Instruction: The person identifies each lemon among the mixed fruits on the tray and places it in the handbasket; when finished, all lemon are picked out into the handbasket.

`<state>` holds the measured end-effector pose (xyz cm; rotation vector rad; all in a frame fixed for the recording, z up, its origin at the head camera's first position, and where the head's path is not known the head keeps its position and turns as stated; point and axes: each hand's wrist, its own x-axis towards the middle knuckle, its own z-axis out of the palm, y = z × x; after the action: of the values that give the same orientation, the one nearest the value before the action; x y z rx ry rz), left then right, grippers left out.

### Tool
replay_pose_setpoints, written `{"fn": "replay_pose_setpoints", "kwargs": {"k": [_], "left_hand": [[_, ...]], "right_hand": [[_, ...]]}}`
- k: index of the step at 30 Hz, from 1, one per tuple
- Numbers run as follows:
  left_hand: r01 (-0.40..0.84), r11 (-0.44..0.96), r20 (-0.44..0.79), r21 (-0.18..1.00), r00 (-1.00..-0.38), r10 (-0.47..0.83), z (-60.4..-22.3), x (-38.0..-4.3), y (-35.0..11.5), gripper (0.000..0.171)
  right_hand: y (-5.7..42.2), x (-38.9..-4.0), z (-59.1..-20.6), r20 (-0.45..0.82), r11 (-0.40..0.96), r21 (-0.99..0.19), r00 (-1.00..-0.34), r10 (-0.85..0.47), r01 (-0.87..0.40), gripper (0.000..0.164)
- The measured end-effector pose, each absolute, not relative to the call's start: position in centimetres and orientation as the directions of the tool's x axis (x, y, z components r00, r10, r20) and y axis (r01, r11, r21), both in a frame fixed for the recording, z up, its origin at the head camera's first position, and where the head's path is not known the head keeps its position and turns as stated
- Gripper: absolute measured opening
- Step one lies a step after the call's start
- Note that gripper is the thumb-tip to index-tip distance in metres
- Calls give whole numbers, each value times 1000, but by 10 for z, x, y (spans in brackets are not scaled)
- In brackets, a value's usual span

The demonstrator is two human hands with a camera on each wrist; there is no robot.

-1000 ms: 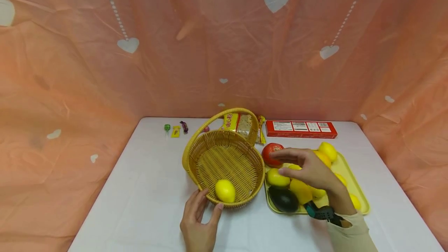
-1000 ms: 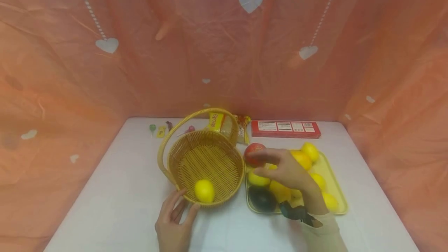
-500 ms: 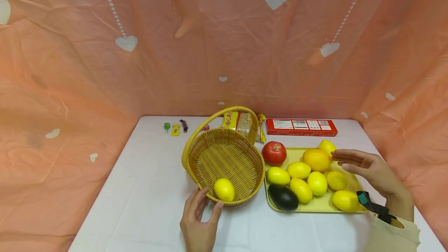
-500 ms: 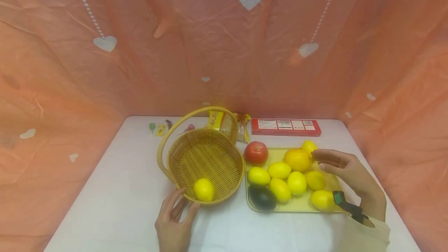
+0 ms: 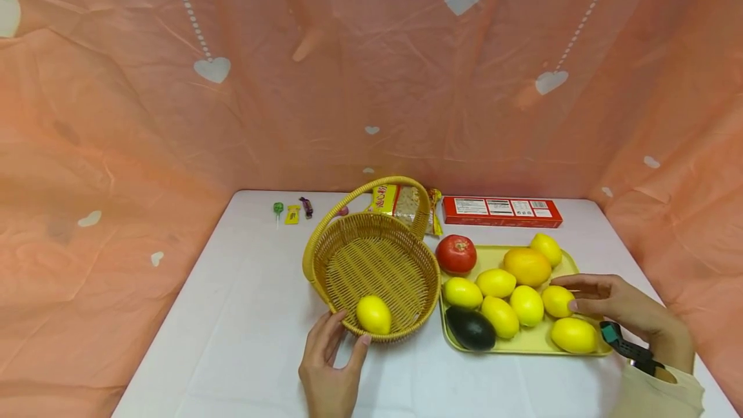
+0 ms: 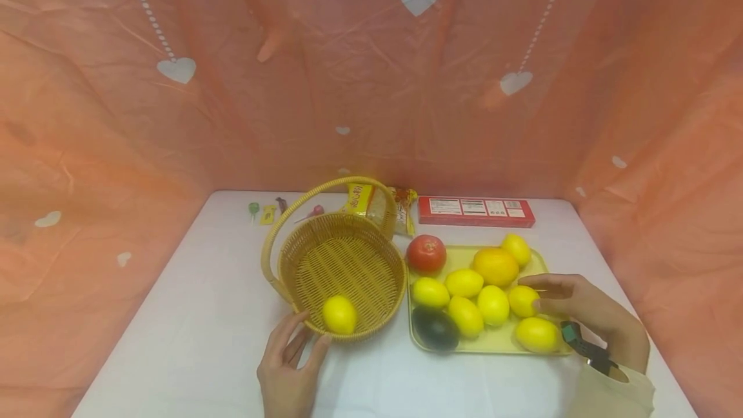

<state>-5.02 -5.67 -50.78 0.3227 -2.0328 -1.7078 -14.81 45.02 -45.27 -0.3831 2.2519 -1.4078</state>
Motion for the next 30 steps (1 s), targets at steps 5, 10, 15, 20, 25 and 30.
{"fn": "replay_pose_setpoints", "kwargs": {"k": [5, 10, 15, 20, 25, 30], "left_hand": [[120, 193, 198, 974, -866, -459, -508, -50, -57, 53], [126, 185, 199, 975, -867, -458, -508, -50, -57, 53], [135, 182, 205, 974, -869, -451, -508, -51, -58, 53], [128, 186, 200, 974, -871, -448, -508, -52, -58, 52], [131, 177, 198, 975, -870, -451, -509, -52, -57, 52], [135, 190, 211, 972, -860, -465, -510, -52, -57, 53]], "right_hand": [[453, -147, -455, -224, 424, -905, -847, -483, -2, 45], [451, -149, -456, -250, 505, -863, -861, -444, -10, 43], [446, -149, -456, -316, 598, -799, -889, -331, 61, 44], [445, -149, -455, -331, 570, -814, -897, -295, 112, 42], [446, -143, -447, -130, 519, -855, -959, -251, -20, 34], [436, -138, -428, 118, 357, -909, -954, -275, -215, 44]]}}
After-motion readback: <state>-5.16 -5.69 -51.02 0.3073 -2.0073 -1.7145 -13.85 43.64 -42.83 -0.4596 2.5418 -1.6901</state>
